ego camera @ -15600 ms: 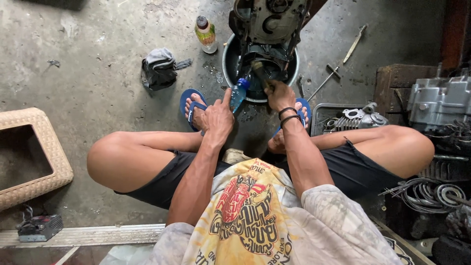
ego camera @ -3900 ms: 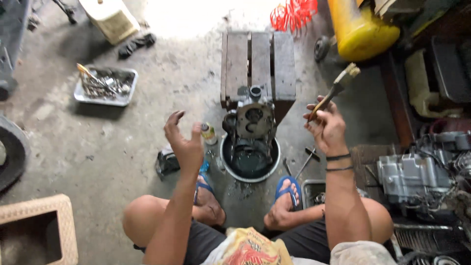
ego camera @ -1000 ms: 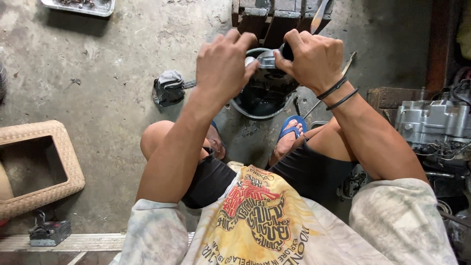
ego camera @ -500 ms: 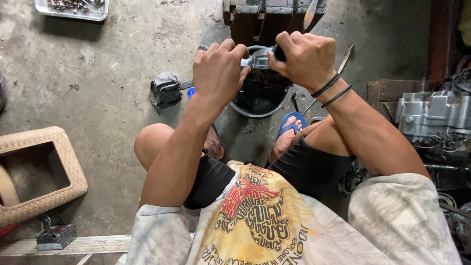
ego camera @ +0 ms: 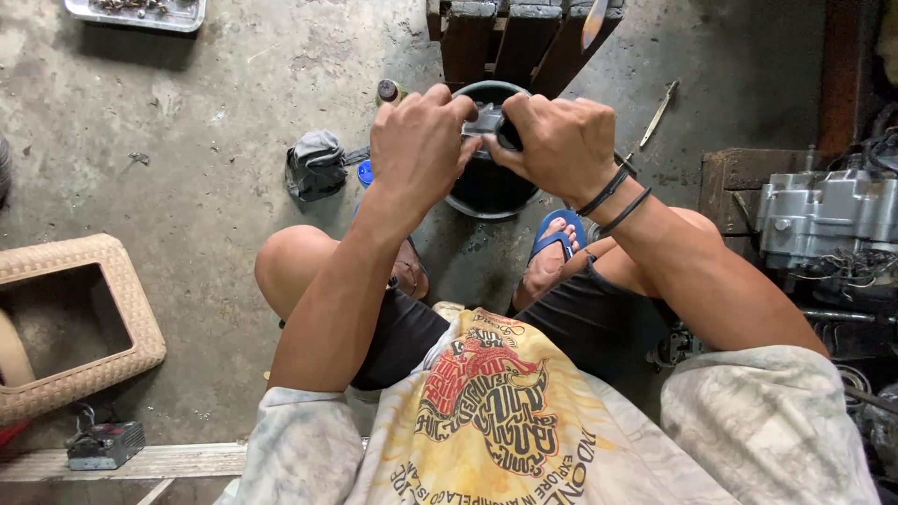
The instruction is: Cleaning a motorcycle engine cover using a brush and cleaning solution in a basin.
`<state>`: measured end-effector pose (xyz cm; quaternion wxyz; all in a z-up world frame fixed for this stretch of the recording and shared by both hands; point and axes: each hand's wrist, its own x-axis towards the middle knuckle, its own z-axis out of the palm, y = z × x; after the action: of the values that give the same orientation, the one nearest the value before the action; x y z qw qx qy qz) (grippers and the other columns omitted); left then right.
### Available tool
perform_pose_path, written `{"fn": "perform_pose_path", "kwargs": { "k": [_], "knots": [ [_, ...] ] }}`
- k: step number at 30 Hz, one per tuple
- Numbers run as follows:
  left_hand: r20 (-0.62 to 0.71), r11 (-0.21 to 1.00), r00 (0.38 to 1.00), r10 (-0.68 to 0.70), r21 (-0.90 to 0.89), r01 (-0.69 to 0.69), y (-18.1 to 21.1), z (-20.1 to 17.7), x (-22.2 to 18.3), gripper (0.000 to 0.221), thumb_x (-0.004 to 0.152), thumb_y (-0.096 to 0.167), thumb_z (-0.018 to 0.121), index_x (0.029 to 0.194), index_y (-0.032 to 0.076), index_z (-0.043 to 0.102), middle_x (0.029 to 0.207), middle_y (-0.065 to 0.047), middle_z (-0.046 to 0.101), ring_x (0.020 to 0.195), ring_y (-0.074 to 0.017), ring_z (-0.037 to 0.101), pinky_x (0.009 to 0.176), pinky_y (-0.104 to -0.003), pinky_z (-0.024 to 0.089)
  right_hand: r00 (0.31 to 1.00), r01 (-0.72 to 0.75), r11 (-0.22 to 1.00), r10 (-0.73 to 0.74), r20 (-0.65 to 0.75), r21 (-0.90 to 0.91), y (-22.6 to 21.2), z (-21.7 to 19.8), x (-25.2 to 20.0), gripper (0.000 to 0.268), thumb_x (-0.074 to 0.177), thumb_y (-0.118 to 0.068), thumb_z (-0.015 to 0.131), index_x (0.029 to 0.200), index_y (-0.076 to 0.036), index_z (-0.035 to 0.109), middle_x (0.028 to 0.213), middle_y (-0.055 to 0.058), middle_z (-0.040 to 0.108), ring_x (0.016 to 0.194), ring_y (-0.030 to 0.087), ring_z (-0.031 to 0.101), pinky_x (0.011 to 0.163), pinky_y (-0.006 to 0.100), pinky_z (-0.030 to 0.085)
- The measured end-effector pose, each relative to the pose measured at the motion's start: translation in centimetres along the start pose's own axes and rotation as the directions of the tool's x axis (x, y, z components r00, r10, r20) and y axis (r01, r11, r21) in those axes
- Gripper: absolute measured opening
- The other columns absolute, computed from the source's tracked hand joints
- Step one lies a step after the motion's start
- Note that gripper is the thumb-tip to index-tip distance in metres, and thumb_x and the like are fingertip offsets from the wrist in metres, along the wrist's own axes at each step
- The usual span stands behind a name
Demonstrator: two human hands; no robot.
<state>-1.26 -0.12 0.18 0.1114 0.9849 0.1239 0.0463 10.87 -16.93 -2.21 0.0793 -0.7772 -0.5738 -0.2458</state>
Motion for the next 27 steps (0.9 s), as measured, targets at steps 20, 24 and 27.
{"fn": "perform_pose_path", "kwargs": {
  "k": [20, 24, 27],
  "knots": [
    [-0.193, 0.936, 0.973, -0.129, -0.349, 0.055, 2.6, 4.1, -3.3, 0.070, 0.092, 0.062, 0.067, 0.146, 0.021, 0.048, 0.115, -0.005, 0.055, 0.097, -0.0342, 0.069, 0.071, -0.050, 0.059, 0.935, -0.340, 0.797, 0.231, 0.268, 0.500, -0.6, -1.1, 0.5, 0.028, 0.102, -0.034, 0.073, 0.116, -0.014, 0.059, 0.065, 0.002, 0.064, 0.059, 0.023, 0.067, 0.050, 0.040, 0.051],
    [-0.272, 0.943, 0.950, -0.155, -0.327, 0.060, 2.0, 4.0, -3.9, 0.067, 0.091, 0.067, 0.069, 0.138, 0.022, 0.058, 0.104, -0.001, 0.059, 0.090, -0.0300, 0.073, 0.074, -0.047, 0.062, 0.887, -0.461, 0.445, 0.203, 0.415, 0.768, -0.1, -2.1, 1.0, 0.021, 0.101, -0.011, 0.061, 0.121, -0.012, 0.067, 0.069, 0.012, 0.073, 0.066, 0.029, 0.075, 0.053, 0.041, 0.059],
    [-0.287, 0.951, 0.942, -0.177, -0.294, 0.089, 1.9, 4.8, -4.8, 0.067, 0.085, 0.069, 0.072, 0.135, 0.025, 0.060, 0.103, 0.001, 0.061, 0.087, -0.0277, 0.074, 0.071, -0.045, 0.062, 0.779, -0.627, 0.097, 0.087, 0.621, 0.773, 0.4, -4.0, 1.4, 0.032, 0.098, -0.008, 0.054, 0.126, -0.008, 0.070, 0.079, 0.022, 0.075, 0.062, 0.024, 0.076, 0.051, 0.034, 0.061]
  ]
}}
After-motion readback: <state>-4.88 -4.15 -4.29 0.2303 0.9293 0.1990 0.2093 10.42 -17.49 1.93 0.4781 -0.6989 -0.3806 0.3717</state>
